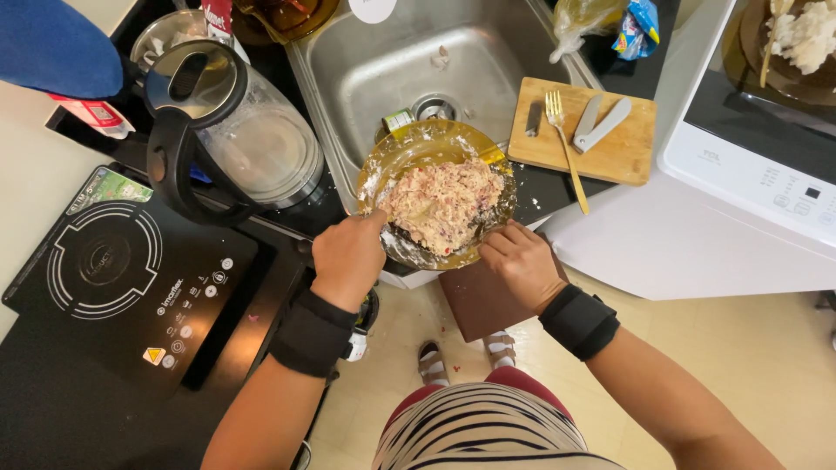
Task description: The person mixes a pinkish food mixture in a bowl using a fork and spoon. They then place a cutting board on a washing machine, wash a spoon in the sink, and move a kettle. Finally, they place a pot on an induction cooktop and turn it on.
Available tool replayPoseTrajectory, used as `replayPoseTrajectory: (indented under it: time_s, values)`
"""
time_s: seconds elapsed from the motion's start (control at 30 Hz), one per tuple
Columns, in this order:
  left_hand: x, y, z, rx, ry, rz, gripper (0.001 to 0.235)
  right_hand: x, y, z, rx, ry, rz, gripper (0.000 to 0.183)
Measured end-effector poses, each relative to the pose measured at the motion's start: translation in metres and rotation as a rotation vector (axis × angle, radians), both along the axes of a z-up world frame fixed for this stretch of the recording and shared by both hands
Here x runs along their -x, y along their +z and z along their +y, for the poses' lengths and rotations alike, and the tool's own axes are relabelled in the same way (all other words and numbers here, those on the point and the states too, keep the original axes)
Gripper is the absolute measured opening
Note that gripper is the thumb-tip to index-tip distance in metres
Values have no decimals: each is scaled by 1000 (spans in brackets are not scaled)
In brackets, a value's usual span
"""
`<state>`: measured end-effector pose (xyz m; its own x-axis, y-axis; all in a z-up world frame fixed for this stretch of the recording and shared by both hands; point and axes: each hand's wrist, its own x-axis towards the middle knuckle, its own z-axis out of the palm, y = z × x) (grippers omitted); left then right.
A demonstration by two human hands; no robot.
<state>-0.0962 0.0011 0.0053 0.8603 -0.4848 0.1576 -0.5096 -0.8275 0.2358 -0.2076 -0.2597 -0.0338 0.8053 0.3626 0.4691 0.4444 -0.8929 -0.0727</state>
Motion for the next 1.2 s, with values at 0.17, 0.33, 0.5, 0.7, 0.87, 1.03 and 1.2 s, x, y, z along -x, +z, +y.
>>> replayPoseTrajectory:
  time_s: [0.17, 0.33, 0.5, 0.7, 0.87, 1.03, 1.2]
  values:
    - [-17, 1, 5, -7, -59, -144, 27, 1, -2, -1, 14, -17, 32, 16]
    - [-25, 36, 9, -101, -135, -236, 13, 1, 1, -1, 24, -65, 97, 14]
    - [-13, 72, -12, 38, -222, -298, 23, 0, 0, -5, -53, -10, 42, 21]
    - [-24, 23, -12, 129, -290, -311, 21, -5, -14, -12, -33, -70, 128, 17]
    - [-26, 43, 14, 53, -309, -319, 17, -18, -15, -21, -80, -51, 59, 17]
    - [-26, 91, 3, -64, -299, -255, 20, -22, -7, -30, -30, -65, -15, 23]
    - [-67, 67, -18, -156, -269, -391, 11, -4, 20, -12, -85, -31, 186, 45]
